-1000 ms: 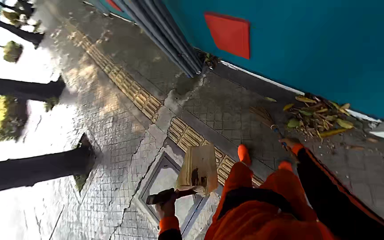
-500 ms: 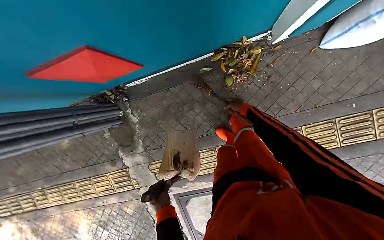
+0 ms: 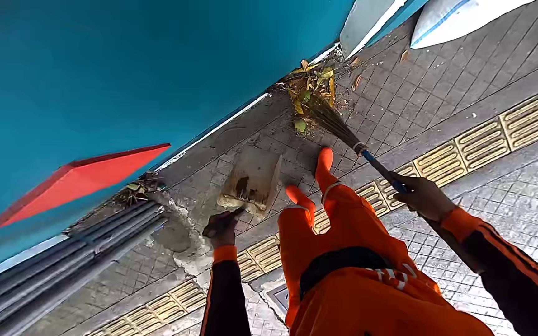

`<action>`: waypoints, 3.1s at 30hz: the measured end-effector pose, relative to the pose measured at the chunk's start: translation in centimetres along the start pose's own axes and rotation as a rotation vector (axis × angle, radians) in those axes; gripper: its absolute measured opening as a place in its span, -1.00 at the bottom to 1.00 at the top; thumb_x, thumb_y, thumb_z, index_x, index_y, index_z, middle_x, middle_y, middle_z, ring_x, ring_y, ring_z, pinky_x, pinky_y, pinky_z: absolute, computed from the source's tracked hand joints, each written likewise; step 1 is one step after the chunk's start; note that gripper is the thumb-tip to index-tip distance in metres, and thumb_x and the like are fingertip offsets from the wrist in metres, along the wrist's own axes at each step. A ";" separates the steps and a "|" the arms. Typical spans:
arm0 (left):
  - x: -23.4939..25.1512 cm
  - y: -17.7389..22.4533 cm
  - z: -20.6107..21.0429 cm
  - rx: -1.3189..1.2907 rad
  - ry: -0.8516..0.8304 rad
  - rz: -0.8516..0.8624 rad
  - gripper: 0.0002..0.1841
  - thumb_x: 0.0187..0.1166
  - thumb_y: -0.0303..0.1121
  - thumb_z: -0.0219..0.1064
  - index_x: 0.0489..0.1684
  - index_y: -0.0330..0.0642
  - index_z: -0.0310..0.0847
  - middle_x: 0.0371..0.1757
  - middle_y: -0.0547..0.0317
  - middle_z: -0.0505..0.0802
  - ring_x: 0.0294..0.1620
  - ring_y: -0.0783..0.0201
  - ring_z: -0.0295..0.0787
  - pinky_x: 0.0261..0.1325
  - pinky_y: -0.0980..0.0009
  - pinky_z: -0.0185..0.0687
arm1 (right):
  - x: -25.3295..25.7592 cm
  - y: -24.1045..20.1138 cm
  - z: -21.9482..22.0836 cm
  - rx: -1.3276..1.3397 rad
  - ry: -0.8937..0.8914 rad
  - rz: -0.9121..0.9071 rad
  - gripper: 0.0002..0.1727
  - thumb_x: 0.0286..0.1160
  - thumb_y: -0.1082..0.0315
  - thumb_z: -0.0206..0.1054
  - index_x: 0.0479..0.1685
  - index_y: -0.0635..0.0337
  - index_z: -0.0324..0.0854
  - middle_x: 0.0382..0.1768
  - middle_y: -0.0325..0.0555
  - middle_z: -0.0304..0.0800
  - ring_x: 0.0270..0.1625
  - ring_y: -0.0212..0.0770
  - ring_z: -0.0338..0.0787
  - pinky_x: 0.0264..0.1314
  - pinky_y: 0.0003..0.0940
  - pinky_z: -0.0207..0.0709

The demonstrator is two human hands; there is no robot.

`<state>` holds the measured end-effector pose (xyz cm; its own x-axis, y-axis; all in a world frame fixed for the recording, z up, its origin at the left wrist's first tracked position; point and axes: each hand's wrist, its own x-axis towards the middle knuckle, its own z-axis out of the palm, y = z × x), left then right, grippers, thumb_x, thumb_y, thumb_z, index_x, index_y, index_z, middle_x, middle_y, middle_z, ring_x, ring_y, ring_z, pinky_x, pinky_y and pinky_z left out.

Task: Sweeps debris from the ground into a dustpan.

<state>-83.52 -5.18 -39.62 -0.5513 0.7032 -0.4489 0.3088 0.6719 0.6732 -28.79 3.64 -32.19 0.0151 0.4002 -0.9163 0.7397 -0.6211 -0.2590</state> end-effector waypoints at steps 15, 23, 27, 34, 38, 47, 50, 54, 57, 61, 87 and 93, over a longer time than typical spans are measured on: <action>25.9 -4.2 15.9 0.229 -0.321 0.149 -0.50 0.19 -0.59 0.68 0.16 -0.35 0.65 0.09 -0.16 0.86 0.12 0.02 0.82 0.30 0.01 0.69 | 9.2 -4.4 6.7 -0.299 0.153 0.088 -0.12 0.39 0.56 0.38 0.82 -0.21 0.31 0.07 0.33 0.84 0.08 0.37 0.83 0.17 0.42 0.58; 26.9 -4.7 16.3 0.184 -0.300 0.240 -0.52 0.15 -0.64 0.65 0.10 -0.36 0.65 0.06 -0.14 0.85 0.09 0.07 0.82 0.27 0.04 0.69 | 19.5 -11.0 2.9 -0.454 0.126 0.154 0.02 0.26 0.60 0.41 0.89 -0.02 0.13 -0.02 0.43 0.81 0.09 0.47 0.80 0.12 0.43 0.58; 26.2 -3.6 15.9 0.232 -0.286 0.228 -0.54 0.19 -0.58 0.66 0.10 -0.34 0.66 0.06 -0.14 0.86 0.11 0.04 0.83 0.28 0.00 0.69 | 14.5 -8.7 5.2 -0.481 0.008 0.070 0.08 0.21 0.62 0.43 0.90 -0.19 0.11 -0.08 0.28 0.79 0.02 0.33 0.80 0.02 0.33 0.64; 25.2 -2.9 16.8 0.283 -0.254 0.212 -0.53 0.19 -0.61 0.65 0.13 -0.36 0.67 0.09 -0.19 0.86 0.14 0.03 0.81 0.32 0.02 0.64 | 8.0 -1.4 -3.2 -0.272 0.285 0.279 -0.19 0.44 0.55 0.40 0.80 0.07 0.30 -0.06 0.50 0.79 -0.05 0.51 0.78 0.01 0.50 0.54; 24.6 -3.3 17.4 0.269 -0.240 0.213 -0.49 0.16 -0.65 0.64 0.16 -0.36 0.65 0.11 -0.15 0.85 0.14 0.11 0.79 0.30 0.12 0.65 | 20.2 -0.8 -6.3 -0.266 0.308 0.278 -0.18 0.36 0.58 0.47 0.75 0.25 0.30 0.23 0.60 0.67 0.31 0.62 0.66 0.29 0.59 0.44; 23.3 -2.2 19.1 0.250 -0.262 0.262 -0.52 0.12 -0.68 0.58 0.09 -0.52 0.62 0.06 -0.23 0.83 0.05 0.17 0.79 0.19 0.25 0.71 | 7.3 7.3 -3.3 -0.047 0.158 0.187 -0.11 0.41 0.54 0.39 0.85 -0.15 0.25 -0.06 0.27 0.83 -0.19 0.17 0.80 -0.07 0.23 0.64; 23.2 -1.9 19.4 0.265 -0.251 0.276 -0.52 0.10 -0.71 0.57 0.09 -0.56 0.60 0.05 -0.25 0.83 0.07 0.19 0.79 0.21 0.28 0.70 | 10.5 11.2 -8.9 -0.082 0.338 0.337 -0.14 0.44 0.53 0.47 0.83 -0.04 0.29 0.02 0.52 0.77 -0.09 0.50 0.77 -0.05 0.52 0.54; 22.9 -2.2 19.5 0.253 -0.254 0.321 -0.51 0.06 -0.69 0.55 0.07 -0.58 0.59 0.04 -0.23 0.83 0.06 0.23 0.78 0.22 0.33 0.68 | 23.2 13.3 -15.2 -0.150 0.386 0.327 -0.23 0.37 0.56 0.48 0.71 0.17 0.39 0.19 0.60 0.69 0.19 0.61 0.70 0.20 0.62 0.46; 23.0 -2.3 20.0 0.259 -0.243 0.319 -0.51 0.07 -0.67 0.53 0.08 -0.59 0.57 0.06 -0.20 0.82 0.08 0.25 0.76 0.21 0.34 0.69 | 24.5 11.5 -12.2 -0.215 0.219 0.190 -0.10 0.24 0.61 0.50 0.76 0.11 0.34 0.05 0.50 0.76 0.07 0.51 0.77 0.10 0.53 0.54; 22.5 -1.1 20.4 0.282 -0.246 0.266 -0.51 0.11 -0.66 0.50 0.10 -0.58 0.55 0.08 -0.22 0.80 0.08 0.25 0.74 0.21 0.32 0.67 | 12.7 10.4 -7.3 -0.142 0.124 0.133 -0.06 0.33 0.59 0.42 0.85 -0.15 0.25 -0.14 0.25 0.84 -0.21 0.19 0.81 -0.10 0.27 0.65; 26.4 -1.6 17.8 0.438 -0.354 0.234 -0.57 0.21 -0.60 0.61 0.08 -0.36 0.64 -0.02 -0.22 0.85 0.05 -0.06 0.81 0.20 -0.09 0.67 | 17.1 -11.5 10.4 -0.403 -0.005 0.011 0.19 0.08 0.62 0.49 0.92 -0.10 0.00 -0.07 0.28 0.80 -0.01 0.34 0.82 -0.03 0.34 0.66; 28.9 -2.5 14.2 0.466 -0.445 0.338 -0.59 0.25 -0.62 0.60 0.10 -0.40 0.67 0.10 -0.28 0.84 0.17 -0.15 0.80 0.33 -0.15 0.63 | 5.1 -6.1 12.9 -0.048 0.272 0.220 -0.07 0.30 0.58 0.39 0.84 -0.10 0.27 -0.02 0.35 0.84 -0.11 0.32 0.82 -0.01 0.37 0.60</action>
<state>-89.21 16.78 -62.66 -0.0300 0.8512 -0.5239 0.7594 0.3603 0.5418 -41.88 0.76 -39.24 0.3512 0.4293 -0.8321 0.7296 -0.6824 -0.0441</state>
